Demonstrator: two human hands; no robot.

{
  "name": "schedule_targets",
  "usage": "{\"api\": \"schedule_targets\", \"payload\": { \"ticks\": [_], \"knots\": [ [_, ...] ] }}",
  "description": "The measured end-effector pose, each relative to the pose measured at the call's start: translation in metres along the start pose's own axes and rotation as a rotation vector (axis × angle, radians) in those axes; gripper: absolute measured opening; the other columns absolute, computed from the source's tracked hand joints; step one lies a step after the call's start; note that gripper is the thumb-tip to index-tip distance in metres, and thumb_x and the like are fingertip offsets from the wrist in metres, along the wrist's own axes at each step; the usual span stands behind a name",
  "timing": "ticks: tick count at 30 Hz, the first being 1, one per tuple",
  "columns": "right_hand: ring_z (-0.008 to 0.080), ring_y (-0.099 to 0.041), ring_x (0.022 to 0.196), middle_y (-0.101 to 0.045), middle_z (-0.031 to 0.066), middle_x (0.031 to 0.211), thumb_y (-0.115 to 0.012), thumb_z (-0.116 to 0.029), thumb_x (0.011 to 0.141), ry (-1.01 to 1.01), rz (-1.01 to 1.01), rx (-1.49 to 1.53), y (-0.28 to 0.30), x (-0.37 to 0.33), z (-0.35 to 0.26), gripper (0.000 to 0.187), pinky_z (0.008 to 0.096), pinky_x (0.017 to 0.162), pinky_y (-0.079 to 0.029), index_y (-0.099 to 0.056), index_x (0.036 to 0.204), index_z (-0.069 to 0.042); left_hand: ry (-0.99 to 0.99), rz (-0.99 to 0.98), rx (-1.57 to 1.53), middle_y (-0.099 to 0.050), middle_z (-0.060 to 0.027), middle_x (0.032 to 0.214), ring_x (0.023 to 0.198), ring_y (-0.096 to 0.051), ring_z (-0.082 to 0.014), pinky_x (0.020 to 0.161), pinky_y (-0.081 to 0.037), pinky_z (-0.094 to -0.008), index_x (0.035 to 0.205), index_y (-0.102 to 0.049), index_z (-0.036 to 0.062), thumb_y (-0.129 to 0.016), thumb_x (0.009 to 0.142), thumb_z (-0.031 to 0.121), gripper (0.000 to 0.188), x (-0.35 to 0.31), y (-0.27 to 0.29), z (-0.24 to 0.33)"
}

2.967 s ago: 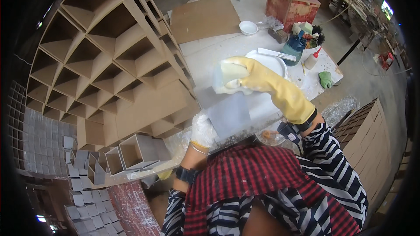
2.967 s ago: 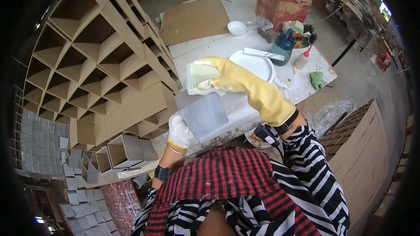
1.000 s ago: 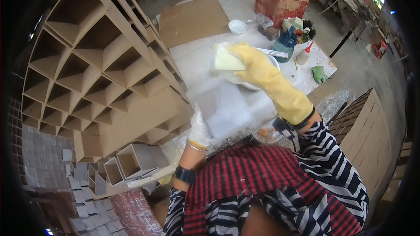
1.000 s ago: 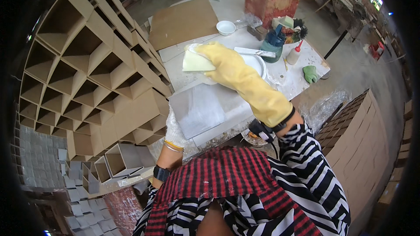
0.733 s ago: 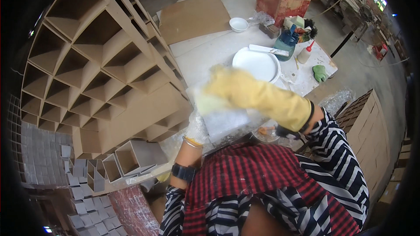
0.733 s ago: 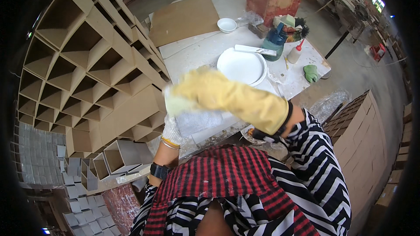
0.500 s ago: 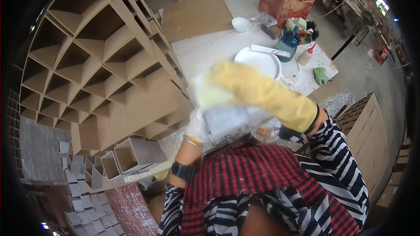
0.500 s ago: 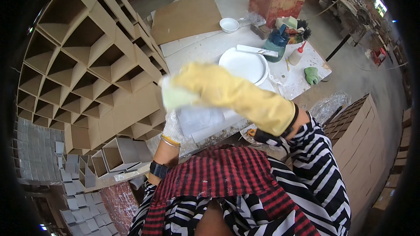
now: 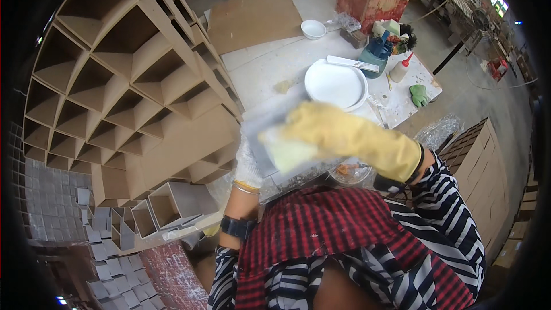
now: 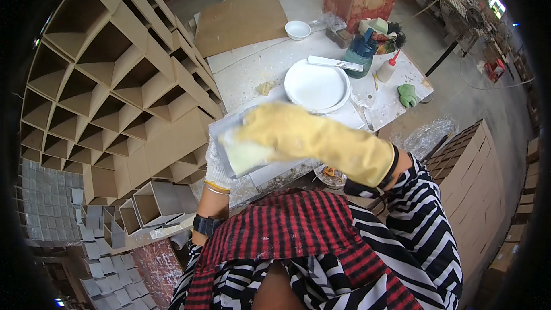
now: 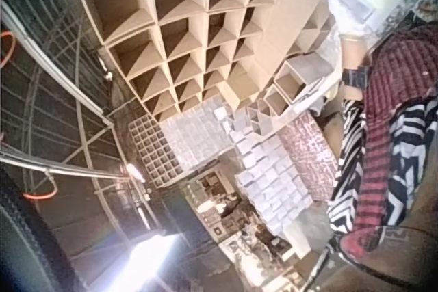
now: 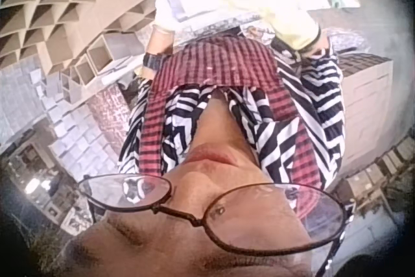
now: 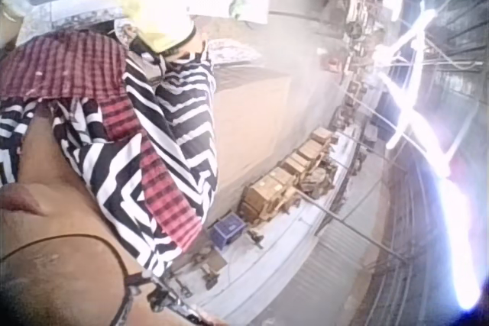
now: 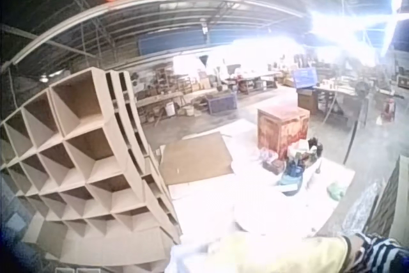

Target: The person applies a white substance to the exterior of small wooden boxes using a sponge and then places them onto a stack.

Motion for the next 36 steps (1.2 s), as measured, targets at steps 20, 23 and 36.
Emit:
{"api": "schedule_targets", "payload": {
  "ticks": [20,23,36],
  "knots": [
    [0.0271,-0.053,0.116,-0.054,0.0152,0.126,-0.075,-0.016,0.076,-0.499,0.147,0.512,0.006,-0.024,0.086,0.064,0.032,0.098,-0.042,-0.048,0.133,-0.009,-0.064,-0.024,0.072,-0.059,-0.0125,0.114,0.104,-0.058,-0.025,0.085,-0.049,-0.0414,0.118,-0.052,-0.0004,-0.048,0.092,0.013,0.03,-0.014,-0.044,-0.017],
    [0.0248,-0.054,0.114,-0.055,0.0136,0.124,-0.077,-0.017,0.074,-0.431,0.149,0.407,0.005,-0.025,0.08,0.065,0.0315,0.096,-0.042,-0.049,0.133,-0.009,-0.079,-0.065,0.087,-0.059,-0.0113,0.115,0.103,-0.058,-0.0246,0.085,-0.049,-0.042,0.118,-0.052,0.0013,-0.048,0.092,0.013,0.029,-0.012,-0.044,-0.015],
    [0.0112,-0.056,0.096,-0.058,0.0018,0.109,-0.077,-0.017,0.072,-0.687,0.367,1.049,-0.018,-0.053,0.086,0.065,0.0265,0.083,-0.046,-0.049,0.129,-0.005,-0.18,0.0,-0.175,-0.053,-0.0137,0.128,0.118,-0.052,-0.0294,0.102,-0.042,-0.0429,0.133,-0.043,0.0033,-0.05,0.095,0.029,0.046,0.007,-0.044,-0.004]
  ]
}}
Point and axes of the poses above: each hand's wrist, its own x-axis towards the middle knuckle, its own y-axis out of the back of the hand, z = x × y, the point moved 10 cm from there along x, towards the middle knuckle
